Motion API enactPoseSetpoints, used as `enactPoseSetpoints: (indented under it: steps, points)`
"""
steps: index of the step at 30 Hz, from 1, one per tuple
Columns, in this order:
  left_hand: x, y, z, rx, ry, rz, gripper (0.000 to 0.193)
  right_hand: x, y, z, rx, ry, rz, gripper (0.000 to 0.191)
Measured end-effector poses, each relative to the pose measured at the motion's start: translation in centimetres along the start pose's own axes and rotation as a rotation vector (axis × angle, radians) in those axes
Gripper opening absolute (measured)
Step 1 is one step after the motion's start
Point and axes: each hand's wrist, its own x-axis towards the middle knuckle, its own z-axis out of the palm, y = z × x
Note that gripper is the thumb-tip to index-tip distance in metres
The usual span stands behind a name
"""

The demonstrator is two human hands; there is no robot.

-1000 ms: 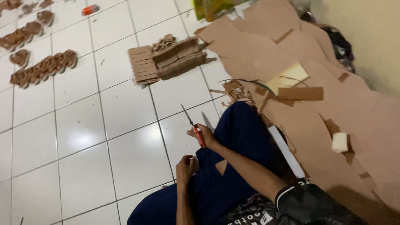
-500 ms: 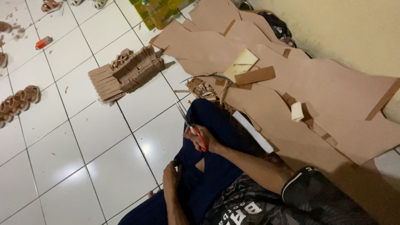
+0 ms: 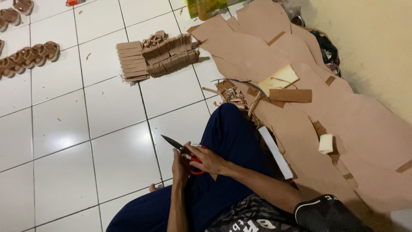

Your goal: The person sits on the floor and uses scissors to cut a long strip of connected craft sticks into individual pieces. They repeatedly pick up the strip, cut sections, and place the cut pieces into a growing stack on the floor.

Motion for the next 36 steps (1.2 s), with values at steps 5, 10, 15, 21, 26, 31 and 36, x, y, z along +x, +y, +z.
enactPoseSetpoints:
  steps: [5,10,15,21,26,31,36]
  points:
    - [1.2,-0.6,0.6,-0.036,0.032,0.015,0.029,0.7,1.6,-5.4,-0.132,-0.106,0.241,0.023]
    - [0.5,0.6,0.2,0.064,0.183,0.028,0.030,6.7,11.2,-20.4,-0.346,0.295,0.607,0.037]
    - [0.4,1.7,0.6,0.168,0.323,-0.005,0.033,8.7,18.8,-33.2,-0.745,0.213,0.864,0.086]
    - [0.3,1.8,0.1,0.167,0.405,0.006,0.033,6.7,22.6,-34.9,-1.122,0.015,0.991,0.092]
    - [0.4,1.4,0.1,0.141,0.440,0.003,0.031,6.1,22.5,-37.1,-1.101,0.029,0.865,0.049]
    - [0.0,1.5,0.1,0.148,0.421,0.040,0.027,8.3,13.7,-40.8,-0.715,0.072,0.787,0.029]
    - [0.0,1.5,0.2,0.237,0.461,0.056,0.035,11.7,0.9,-44.9,-0.713,0.356,0.746,0.042]
